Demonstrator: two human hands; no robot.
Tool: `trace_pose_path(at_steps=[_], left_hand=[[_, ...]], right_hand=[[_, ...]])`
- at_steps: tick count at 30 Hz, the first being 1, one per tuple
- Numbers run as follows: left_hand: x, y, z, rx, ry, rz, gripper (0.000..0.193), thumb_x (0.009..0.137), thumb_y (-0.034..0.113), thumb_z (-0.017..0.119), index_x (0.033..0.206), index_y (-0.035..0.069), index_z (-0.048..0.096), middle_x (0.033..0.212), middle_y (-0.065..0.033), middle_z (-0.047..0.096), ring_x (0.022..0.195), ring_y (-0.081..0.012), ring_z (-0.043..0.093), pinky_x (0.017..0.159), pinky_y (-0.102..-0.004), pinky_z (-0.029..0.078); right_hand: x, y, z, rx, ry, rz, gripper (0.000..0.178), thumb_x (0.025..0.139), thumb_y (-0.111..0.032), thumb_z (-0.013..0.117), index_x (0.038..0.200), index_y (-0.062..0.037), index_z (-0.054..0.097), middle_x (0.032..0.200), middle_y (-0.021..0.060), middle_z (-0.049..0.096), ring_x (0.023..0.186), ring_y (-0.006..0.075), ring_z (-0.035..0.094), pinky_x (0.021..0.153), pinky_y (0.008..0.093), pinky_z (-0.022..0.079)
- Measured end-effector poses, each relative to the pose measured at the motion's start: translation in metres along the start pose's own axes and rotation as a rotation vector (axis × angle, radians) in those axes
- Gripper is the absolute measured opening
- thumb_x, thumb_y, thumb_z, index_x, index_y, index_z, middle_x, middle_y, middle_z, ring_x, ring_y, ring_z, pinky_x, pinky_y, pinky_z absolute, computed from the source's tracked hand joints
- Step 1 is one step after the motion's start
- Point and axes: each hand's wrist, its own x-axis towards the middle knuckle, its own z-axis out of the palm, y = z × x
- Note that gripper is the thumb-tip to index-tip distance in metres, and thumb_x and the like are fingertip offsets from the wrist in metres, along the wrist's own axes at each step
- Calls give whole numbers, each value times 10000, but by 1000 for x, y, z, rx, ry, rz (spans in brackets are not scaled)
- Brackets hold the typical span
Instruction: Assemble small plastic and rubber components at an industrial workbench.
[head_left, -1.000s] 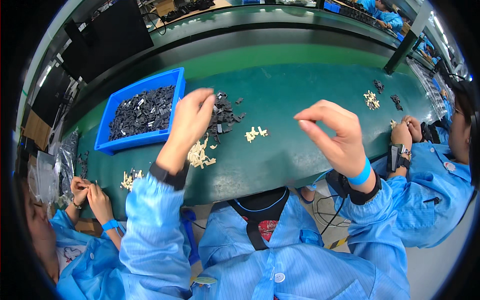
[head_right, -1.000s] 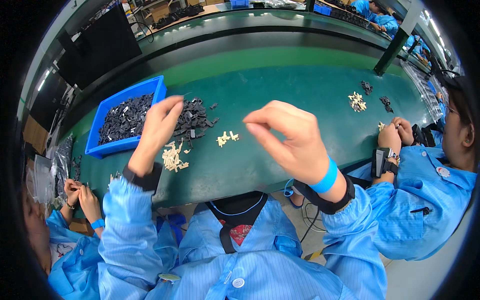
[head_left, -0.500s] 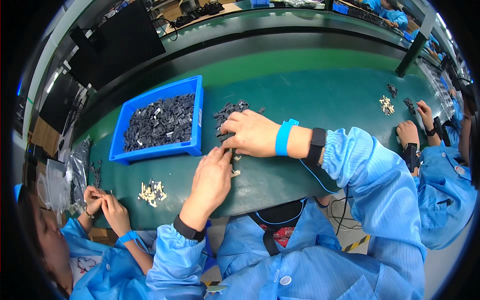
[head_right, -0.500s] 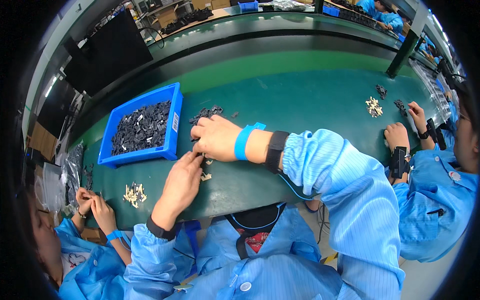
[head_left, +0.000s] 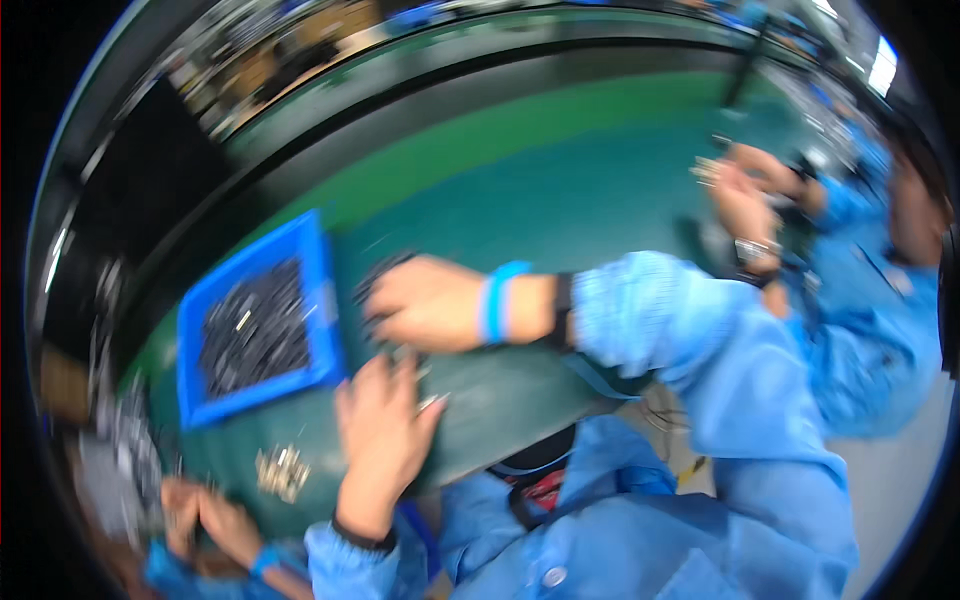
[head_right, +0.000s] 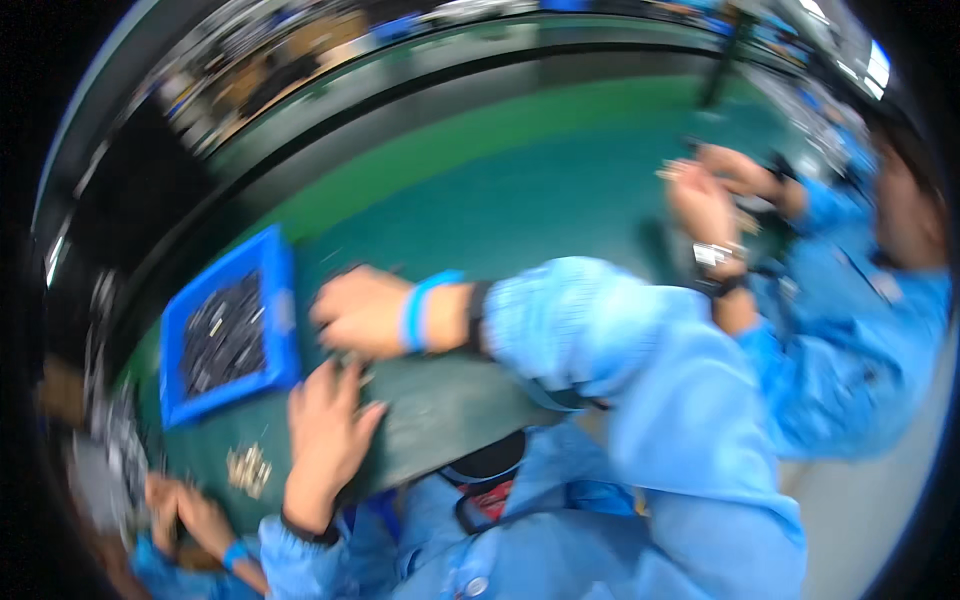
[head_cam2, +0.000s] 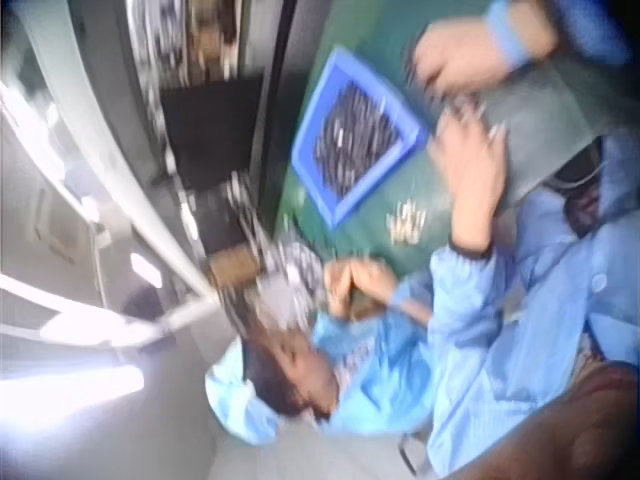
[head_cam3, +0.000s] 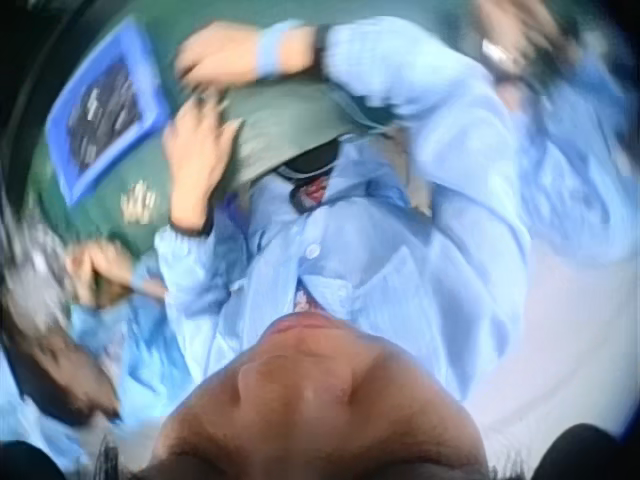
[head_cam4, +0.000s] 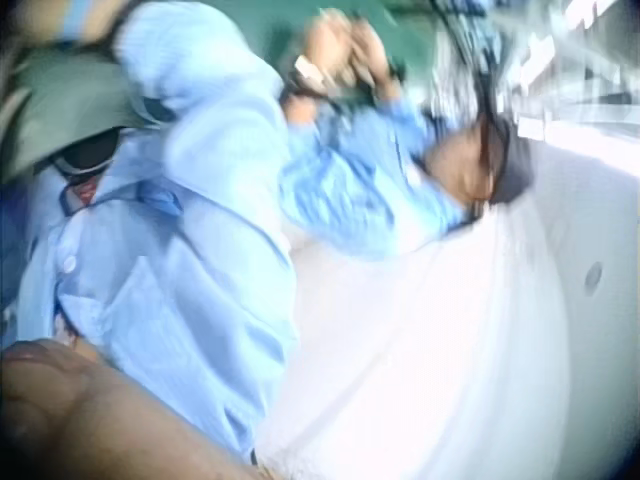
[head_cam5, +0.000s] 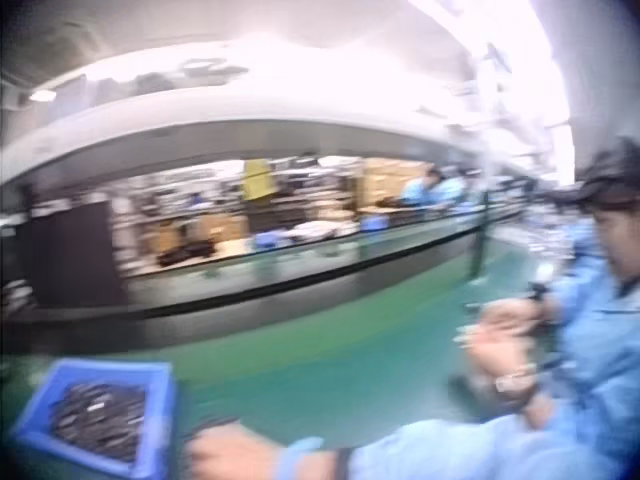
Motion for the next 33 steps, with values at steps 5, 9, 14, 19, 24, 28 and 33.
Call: trace_pose_path(at_steps=[5,9,14,19,24,28,33], left_hand=[[-17,-6,-1,68,-94,-24,534,722,211,622,1187,17,444,1228,-215,368,1164,-356,332,956,-486,250],[-8,11,-13,150,-24,150,383,875,259,470,1150,-5,494,1219,-189,450,1119,-370,422,922,-465,323],[-7,8,-13,64,-54,89,335,882,212,453,1088,-37,544,1161,-206,511,1099,-338,457,926,-447,324],[-2,-4,-7,-80,63,108,242,856,108,494,1027,-46,569,1043,-204,580,958,-355,544,866,-413,382],[3,-1,-6,-202,193,-20,168,847,39,508,973,-49,575,906,-182,607,821,-314,577,754,-352,451],[11,8,-13,-111,317,48,163,835,22,517,971,-37,586,920,-188,604,833,-310,576,772,-353,444],[15,21,-16,-126,341,20,155,815,-19,529,954,-50,588,918,-189,607,837,-317,576,781,-355,443]], right_hand=[[8,-53,-29,-158,20,56,126,569,-251,597,605,-133,623,733,7,554,791,193,513,660,327,366],[-32,-91,-57,-144,133,240,101,613,-199,570,601,-103,596,710,13,517,757,179,483,675,328,356],[-106,-112,-76,-27,277,474,99,647,-161,565,640,-67,537,674,37,482,703,190,484,641,311,367],[-172,-121,-84,0,464,704,144,674,-128,608,651,-55,487,638,57,433,641,209,481,592,316,379],[-207,-111,-132,-570,347,1150,189,694,-117,618,848,-51,530,1005,159,510,641,234,566,545,315,443],[-221,-98,-154,-710,219,1394,326,680,-103,614,981,-42,504,1236,356,327,530,281,597,474,341,491],[-226,-85,-153,-675,143,1551,392,680,-100,612,1043,-33,479,1267,414,202,535,335,599,477,375,497]])
